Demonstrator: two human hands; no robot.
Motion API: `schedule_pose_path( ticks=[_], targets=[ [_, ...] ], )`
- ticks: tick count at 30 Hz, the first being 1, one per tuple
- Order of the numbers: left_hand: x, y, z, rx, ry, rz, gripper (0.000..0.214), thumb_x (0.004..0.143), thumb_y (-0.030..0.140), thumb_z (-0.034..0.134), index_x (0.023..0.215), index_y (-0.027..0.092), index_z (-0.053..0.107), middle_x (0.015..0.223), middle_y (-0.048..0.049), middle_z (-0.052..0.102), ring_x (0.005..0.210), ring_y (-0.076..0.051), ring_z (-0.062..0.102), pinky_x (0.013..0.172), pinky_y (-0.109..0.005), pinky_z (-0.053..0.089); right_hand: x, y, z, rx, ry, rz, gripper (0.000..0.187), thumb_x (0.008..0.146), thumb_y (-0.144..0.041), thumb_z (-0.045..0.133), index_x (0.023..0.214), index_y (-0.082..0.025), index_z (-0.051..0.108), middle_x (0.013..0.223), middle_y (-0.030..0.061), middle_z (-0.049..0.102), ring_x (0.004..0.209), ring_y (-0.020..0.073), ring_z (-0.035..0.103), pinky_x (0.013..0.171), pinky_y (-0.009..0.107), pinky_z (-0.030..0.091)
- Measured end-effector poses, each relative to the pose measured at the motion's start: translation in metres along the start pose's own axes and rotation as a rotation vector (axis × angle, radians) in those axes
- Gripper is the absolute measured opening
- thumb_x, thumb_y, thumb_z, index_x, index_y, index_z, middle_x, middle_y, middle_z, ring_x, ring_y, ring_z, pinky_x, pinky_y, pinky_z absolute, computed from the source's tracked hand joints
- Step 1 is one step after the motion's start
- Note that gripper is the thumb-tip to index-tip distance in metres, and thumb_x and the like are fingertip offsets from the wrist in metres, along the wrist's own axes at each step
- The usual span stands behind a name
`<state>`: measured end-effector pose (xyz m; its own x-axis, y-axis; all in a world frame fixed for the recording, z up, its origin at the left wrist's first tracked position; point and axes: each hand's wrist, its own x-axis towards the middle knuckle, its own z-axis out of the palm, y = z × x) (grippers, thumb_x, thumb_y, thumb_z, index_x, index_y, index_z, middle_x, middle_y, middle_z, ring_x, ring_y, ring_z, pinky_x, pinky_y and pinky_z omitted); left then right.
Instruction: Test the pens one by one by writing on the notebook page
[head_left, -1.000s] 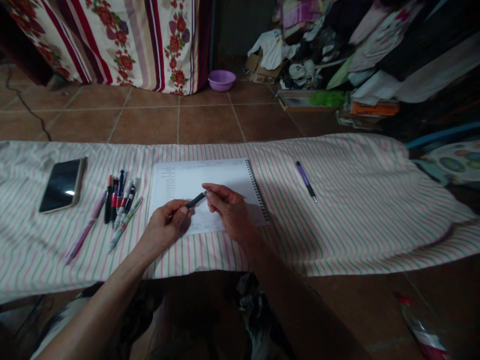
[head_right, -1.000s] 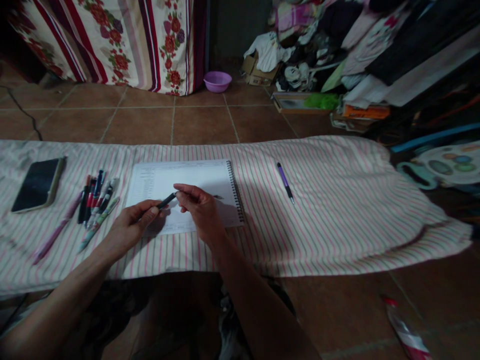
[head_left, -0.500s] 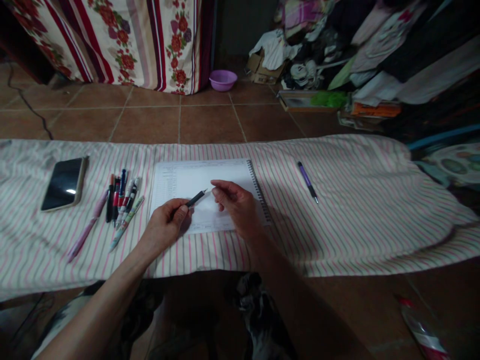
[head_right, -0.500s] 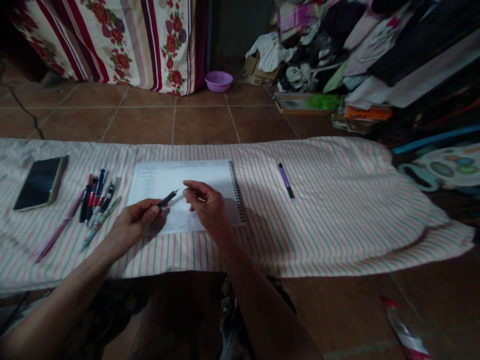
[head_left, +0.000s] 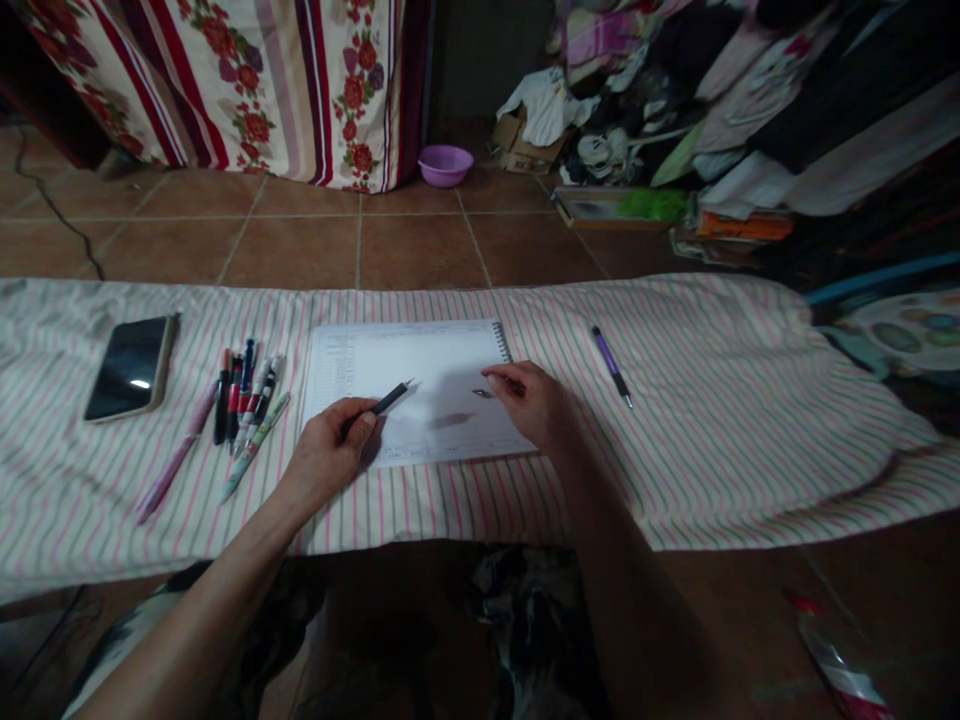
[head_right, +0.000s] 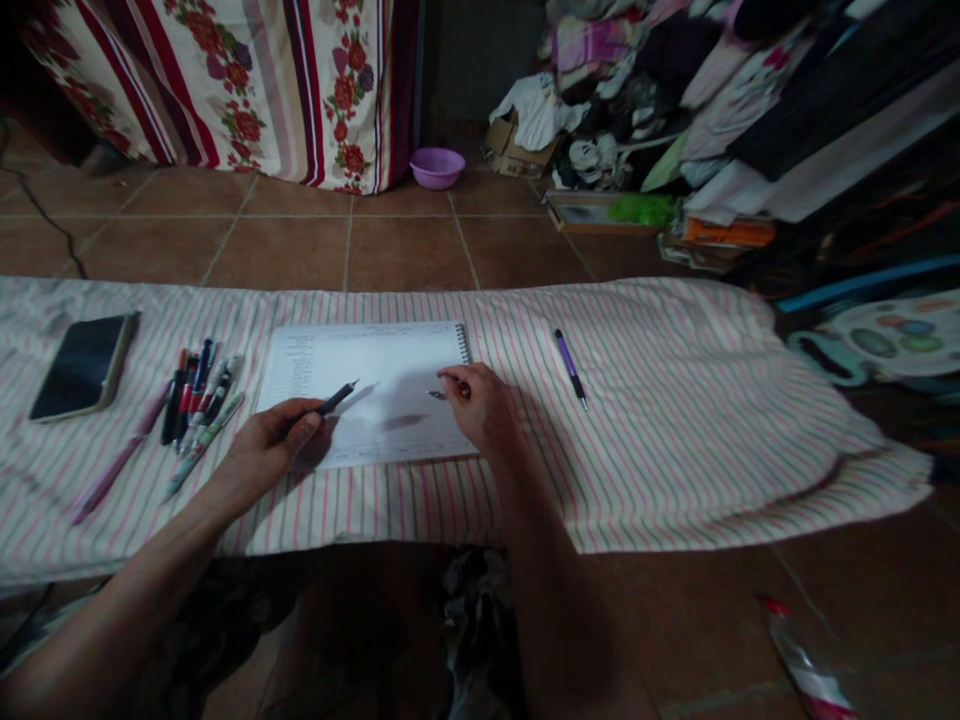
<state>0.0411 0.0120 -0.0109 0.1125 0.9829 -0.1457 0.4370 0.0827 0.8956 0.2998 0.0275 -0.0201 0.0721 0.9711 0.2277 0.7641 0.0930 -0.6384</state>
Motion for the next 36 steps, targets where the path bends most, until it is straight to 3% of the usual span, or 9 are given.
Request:
schedule_pose_path(
  ticks=[4,11,17,21,27,30,36],
  targets=[
    [0.000,0.001,-0.001,0.056,-0.012,0.013,0.037,0.075,0.041,0.051,0.097,0.013,0.064,0.079,-0.0077,0.068,0.074,-0.021,0.062,0.069,-0.036,0.048,-0.003,0.000,-0.001,-0.096,-0.077,-0.090,0.013,0.079,-0.023,0.059,0.086,-0.020,0.069,0.084,0.0060,0.065,0.078,0.0189,0.060,0.072,0.032,0.047],
    [0.000,-0.001,0.000,0.082,-0.008,0.038,0.036,0.077,0.040,0.049,0.098,0.015,0.064,0.079,-0.0069,0.068,0.076,-0.022,0.062,0.069,-0.036,0.048,-0.004,-0.004,0.006,-0.210,-0.072,-0.161,0.007,0.077,-0.019,0.062,0.081,-0.020,0.068,0.080,0.0051,0.065,0.080,0.0196,0.057,0.074,0.032,0.044],
    [0.000,-0.004,0.000,0.081,-0.007,0.045,0.034,0.077,0.039,0.050,0.099,0.017,0.063,0.079,-0.0061,0.067,0.078,-0.022,0.063,0.069,-0.035,0.048,-0.004,-0.014,0.006,-0.065,-0.039,-0.075,0.008,0.077,-0.018,0.059,0.083,-0.019,0.066,0.080,0.0029,0.064,0.070,0.0148,0.059,0.069,0.028,0.045],
    [0.000,-0.004,0.000,0.116,-0.003,0.054,0.033,0.078,0.039,0.050,0.099,0.017,0.063,0.078,-0.0060,0.067,0.077,-0.022,0.063,0.070,-0.036,0.049,-0.003,-0.015,0.012,0.119,-0.037,-0.042,0.015,0.078,-0.018,0.056,0.089,-0.019,0.066,0.084,0.0044,0.065,0.074,0.0153,0.061,0.071,0.028,0.047],
    [-0.001,-0.002,0.000,0.193,-0.012,0.099,0.033,0.080,0.038,0.047,0.100,0.017,0.063,0.082,-0.0070,0.068,0.075,-0.021,0.063,0.070,-0.036,0.049,-0.003,-0.020,0.016,0.175,-0.056,-0.056,0.020,0.079,-0.021,0.054,0.092,-0.023,0.068,0.087,0.0049,0.066,0.079,0.0168,0.061,0.074,0.031,0.047],
    [-0.001,-0.001,0.000,0.230,-0.011,0.113,0.033,0.081,0.038,0.045,0.100,0.017,0.062,0.084,-0.0075,0.068,0.078,-0.021,0.063,0.073,-0.036,0.049,-0.003,-0.027,0.017,0.330,-0.087,0.033,0.017,0.077,-0.023,0.055,0.088,-0.022,0.068,0.087,0.0041,0.067,0.079,0.0157,0.062,0.073,0.030,0.048],
    [-0.002,0.000,0.001,0.300,-0.004,0.170,0.031,0.083,0.035,0.043,0.099,0.018,0.063,0.089,-0.0071,0.066,0.086,-0.022,0.061,0.080,-0.036,0.047,-0.002,-0.039,0.025,0.821,-0.145,0.386,0.022,0.069,-0.033,0.065,0.083,-0.017,0.065,0.070,0.0012,0.066,0.061,0.0113,0.060,0.050,0.021,0.043]
  ],
)
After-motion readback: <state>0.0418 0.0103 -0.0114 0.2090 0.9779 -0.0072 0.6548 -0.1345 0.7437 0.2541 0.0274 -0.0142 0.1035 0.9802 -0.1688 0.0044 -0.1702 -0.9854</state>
